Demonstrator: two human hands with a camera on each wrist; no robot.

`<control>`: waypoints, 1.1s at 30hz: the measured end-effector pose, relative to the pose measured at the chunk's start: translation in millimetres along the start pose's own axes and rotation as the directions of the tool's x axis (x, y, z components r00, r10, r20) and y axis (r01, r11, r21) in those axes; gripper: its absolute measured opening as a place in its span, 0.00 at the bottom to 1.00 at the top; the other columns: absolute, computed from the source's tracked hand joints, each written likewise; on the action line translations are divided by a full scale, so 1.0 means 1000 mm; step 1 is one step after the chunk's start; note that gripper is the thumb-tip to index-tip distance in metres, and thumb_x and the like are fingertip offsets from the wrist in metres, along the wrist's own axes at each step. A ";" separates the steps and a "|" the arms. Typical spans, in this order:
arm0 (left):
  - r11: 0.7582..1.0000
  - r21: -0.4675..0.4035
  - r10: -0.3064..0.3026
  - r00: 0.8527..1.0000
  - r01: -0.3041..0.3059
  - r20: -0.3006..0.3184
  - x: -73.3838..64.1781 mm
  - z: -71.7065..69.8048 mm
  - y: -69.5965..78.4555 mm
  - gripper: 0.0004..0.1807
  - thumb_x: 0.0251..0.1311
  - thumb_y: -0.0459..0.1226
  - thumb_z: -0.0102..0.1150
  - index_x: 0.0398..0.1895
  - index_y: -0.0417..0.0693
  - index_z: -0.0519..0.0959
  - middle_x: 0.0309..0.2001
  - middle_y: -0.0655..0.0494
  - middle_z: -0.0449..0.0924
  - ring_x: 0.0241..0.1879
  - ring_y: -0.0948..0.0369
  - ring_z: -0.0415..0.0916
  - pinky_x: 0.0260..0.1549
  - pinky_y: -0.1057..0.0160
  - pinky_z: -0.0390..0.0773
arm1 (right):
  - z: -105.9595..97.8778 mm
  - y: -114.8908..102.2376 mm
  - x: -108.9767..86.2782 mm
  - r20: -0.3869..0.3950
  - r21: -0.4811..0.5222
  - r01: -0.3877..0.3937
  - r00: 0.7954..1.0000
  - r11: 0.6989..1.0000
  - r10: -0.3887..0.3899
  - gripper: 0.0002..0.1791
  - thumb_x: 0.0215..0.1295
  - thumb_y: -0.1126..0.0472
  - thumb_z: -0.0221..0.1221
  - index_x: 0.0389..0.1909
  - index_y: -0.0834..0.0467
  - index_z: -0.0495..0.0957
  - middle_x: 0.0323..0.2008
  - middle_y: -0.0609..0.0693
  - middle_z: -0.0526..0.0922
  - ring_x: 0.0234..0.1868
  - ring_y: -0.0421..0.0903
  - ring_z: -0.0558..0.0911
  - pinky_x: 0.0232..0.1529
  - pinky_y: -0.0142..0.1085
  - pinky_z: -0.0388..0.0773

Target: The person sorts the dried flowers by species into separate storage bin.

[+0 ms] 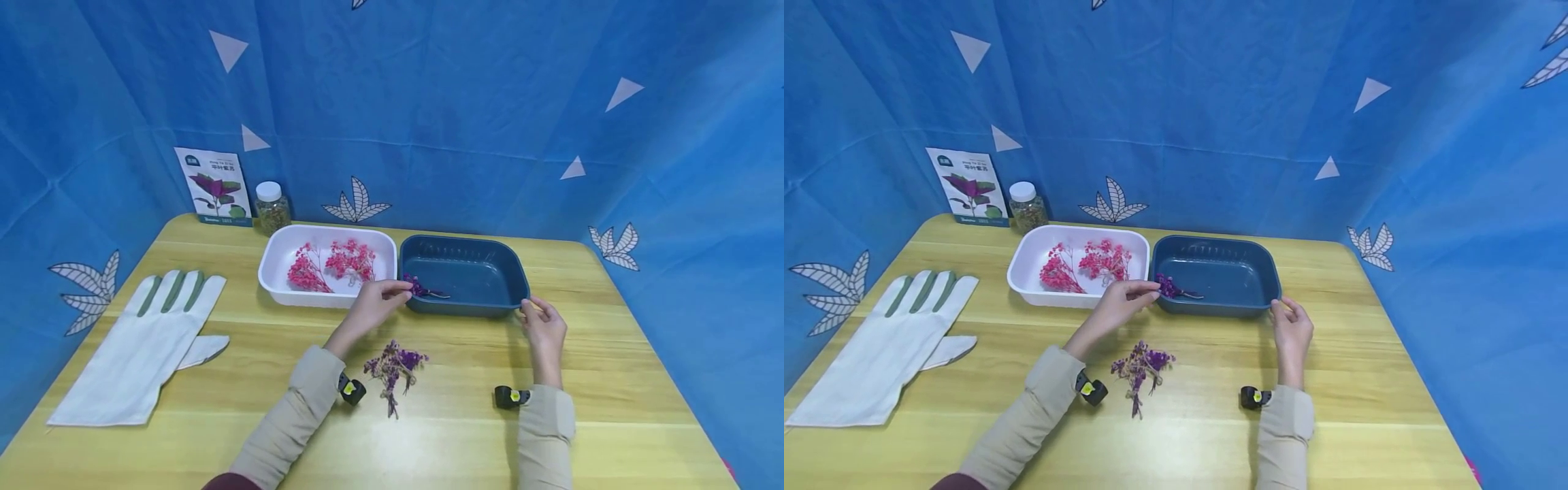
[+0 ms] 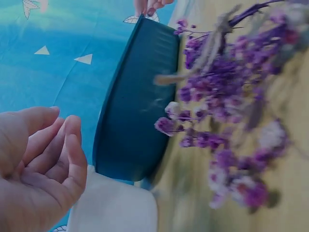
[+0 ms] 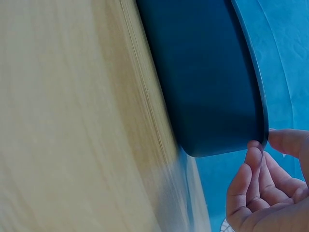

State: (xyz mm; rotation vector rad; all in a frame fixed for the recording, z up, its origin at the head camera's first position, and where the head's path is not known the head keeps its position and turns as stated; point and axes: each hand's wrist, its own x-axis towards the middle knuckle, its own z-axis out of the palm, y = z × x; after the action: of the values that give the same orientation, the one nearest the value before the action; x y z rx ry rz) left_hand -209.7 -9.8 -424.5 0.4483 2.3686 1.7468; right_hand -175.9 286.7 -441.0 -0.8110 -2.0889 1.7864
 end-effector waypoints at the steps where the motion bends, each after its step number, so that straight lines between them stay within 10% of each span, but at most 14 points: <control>1: 1.000 -0.009 -0.002 1.000 0.002 0.010 -0.002 -0.001 -0.001 0.17 0.64 0.36 0.56 0.53 0.38 0.78 0.42 0.43 0.83 0.42 0.48 0.80 0.40 0.57 0.80 | 0.000 0.000 0.000 0.001 -0.007 -0.003 1.000 1.000 0.003 0.24 0.66 0.56 0.57 0.59 0.63 0.70 0.23 0.33 0.77 0.29 0.32 0.78 0.33 0.22 0.76; 17: 0.999 -0.042 -0.016 0.998 0.013 -0.056 -0.061 -0.008 -0.025 0.13 0.62 0.35 0.59 0.46 0.37 0.81 0.39 0.43 0.83 0.34 0.60 0.78 0.33 0.65 0.79 | 0.001 0.003 -0.001 -0.006 0.006 -0.015 1.000 1.000 0.015 0.24 0.66 0.56 0.58 0.59 0.63 0.70 0.23 0.33 0.78 0.29 0.33 0.78 0.34 0.23 0.77; 33: 0.998 0.018 -0.062 0.996 0.063 -0.064 -0.081 -0.008 -0.038 0.11 0.60 0.36 0.61 0.42 0.41 0.82 0.38 0.52 0.83 0.34 0.62 0.76 0.31 0.68 0.77 | 0.000 0.001 -0.001 0.005 -0.015 -0.011 1.000 1.000 0.011 0.24 0.66 0.55 0.57 0.60 0.63 0.70 0.26 0.35 0.78 0.31 0.34 0.78 0.33 0.22 0.76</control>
State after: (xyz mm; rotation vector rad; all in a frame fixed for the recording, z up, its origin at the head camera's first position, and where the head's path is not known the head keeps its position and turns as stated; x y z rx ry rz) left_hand -141.5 -53.7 -461.7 0.3230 2.4170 1.7367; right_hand -175.5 286.0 -441.6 -0.8245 -2.1074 1.7823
